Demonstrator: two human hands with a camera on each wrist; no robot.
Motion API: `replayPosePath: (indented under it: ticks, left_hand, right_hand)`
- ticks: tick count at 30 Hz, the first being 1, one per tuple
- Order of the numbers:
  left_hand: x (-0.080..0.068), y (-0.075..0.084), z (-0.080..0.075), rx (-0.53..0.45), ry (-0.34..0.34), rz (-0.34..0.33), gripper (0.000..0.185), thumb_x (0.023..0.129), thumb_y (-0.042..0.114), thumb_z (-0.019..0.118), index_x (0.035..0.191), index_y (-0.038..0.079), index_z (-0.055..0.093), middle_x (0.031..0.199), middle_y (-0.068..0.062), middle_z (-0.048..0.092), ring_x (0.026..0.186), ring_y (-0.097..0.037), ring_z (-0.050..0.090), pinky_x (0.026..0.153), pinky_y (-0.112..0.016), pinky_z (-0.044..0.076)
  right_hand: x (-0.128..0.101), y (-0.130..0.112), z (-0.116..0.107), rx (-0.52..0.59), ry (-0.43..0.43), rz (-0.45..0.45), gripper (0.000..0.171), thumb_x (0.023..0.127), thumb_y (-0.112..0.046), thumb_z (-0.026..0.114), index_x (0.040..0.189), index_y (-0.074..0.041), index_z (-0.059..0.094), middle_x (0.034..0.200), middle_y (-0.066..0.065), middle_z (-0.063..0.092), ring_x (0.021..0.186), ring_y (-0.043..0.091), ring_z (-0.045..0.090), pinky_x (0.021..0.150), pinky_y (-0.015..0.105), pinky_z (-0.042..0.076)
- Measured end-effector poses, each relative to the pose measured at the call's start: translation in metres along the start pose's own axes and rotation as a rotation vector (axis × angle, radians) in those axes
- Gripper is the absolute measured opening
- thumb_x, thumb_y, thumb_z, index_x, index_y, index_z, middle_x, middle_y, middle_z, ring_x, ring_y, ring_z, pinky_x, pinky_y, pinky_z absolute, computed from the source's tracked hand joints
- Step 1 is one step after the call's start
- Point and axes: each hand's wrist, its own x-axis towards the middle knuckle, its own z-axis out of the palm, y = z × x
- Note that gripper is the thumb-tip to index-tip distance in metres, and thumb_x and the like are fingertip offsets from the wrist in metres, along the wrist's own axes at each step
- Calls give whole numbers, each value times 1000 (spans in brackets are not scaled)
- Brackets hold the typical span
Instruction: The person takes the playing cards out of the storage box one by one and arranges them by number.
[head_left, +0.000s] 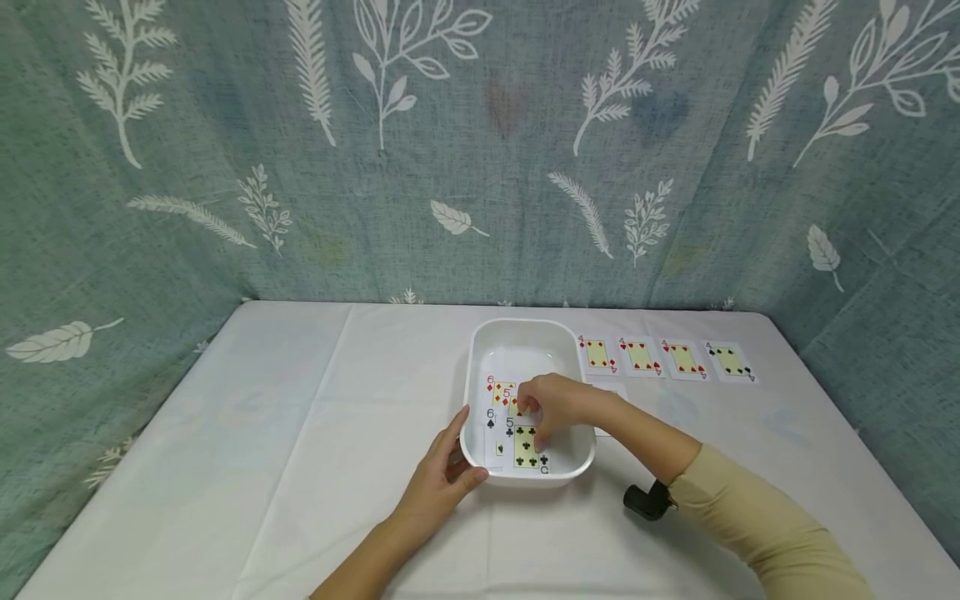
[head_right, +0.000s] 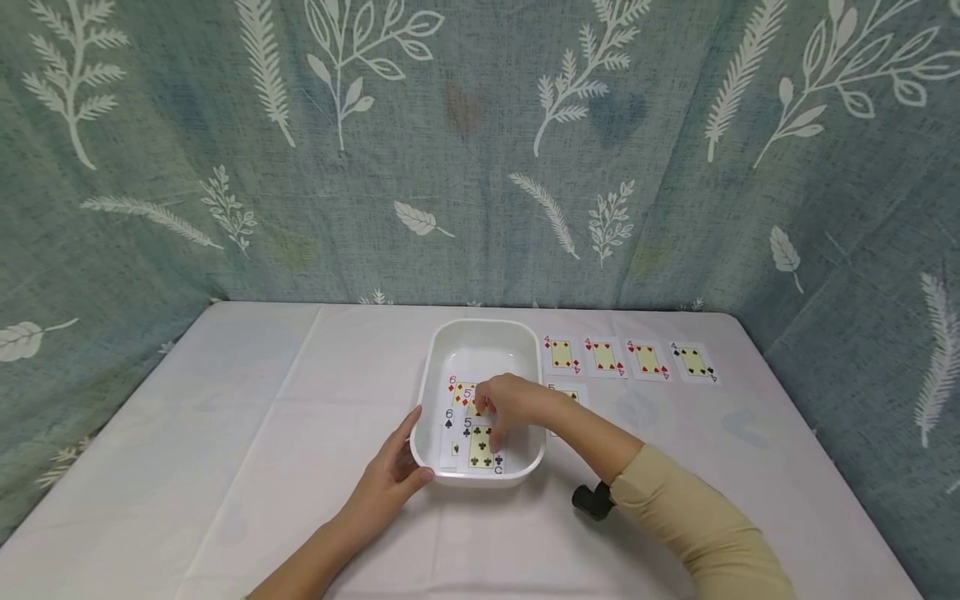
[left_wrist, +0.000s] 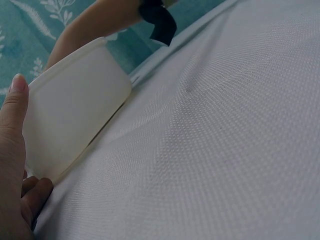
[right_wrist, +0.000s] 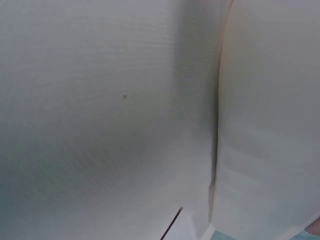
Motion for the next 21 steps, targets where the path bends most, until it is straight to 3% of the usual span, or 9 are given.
replayPosePath:
  ticks: [7,16,21]
  left_hand:
    - [-1,-1,1,-9,-6,1,82,85,14,69,152,21,21,136,-14,43,120,-30,54,99,-27,48]
    - [0,-2,0,-11,-15,16,82,86,14,69,152,19,21,135,-16,43,120,-30,53,99,-28,48]
    - [0,0,0,-9,-15,8,82,86,15,68,152,22,21,137,-14,42,122,-31,52,100,-29,47]
  right_hand:
    - [2,0,4,-50,-16,30,42,59,-17,90,86,-14,59,80,-2,54,77,14,49,70,26,45]
    - [1,-2,5,-19,18,38,37,59,-16,90,77,-13,57,73,-3,53,71,12,48,63,24,43]
    - [2,-3,7,-6,48,12,41,58,-17,90,83,-11,58,75,-2,54,71,12,49,63,24,44]
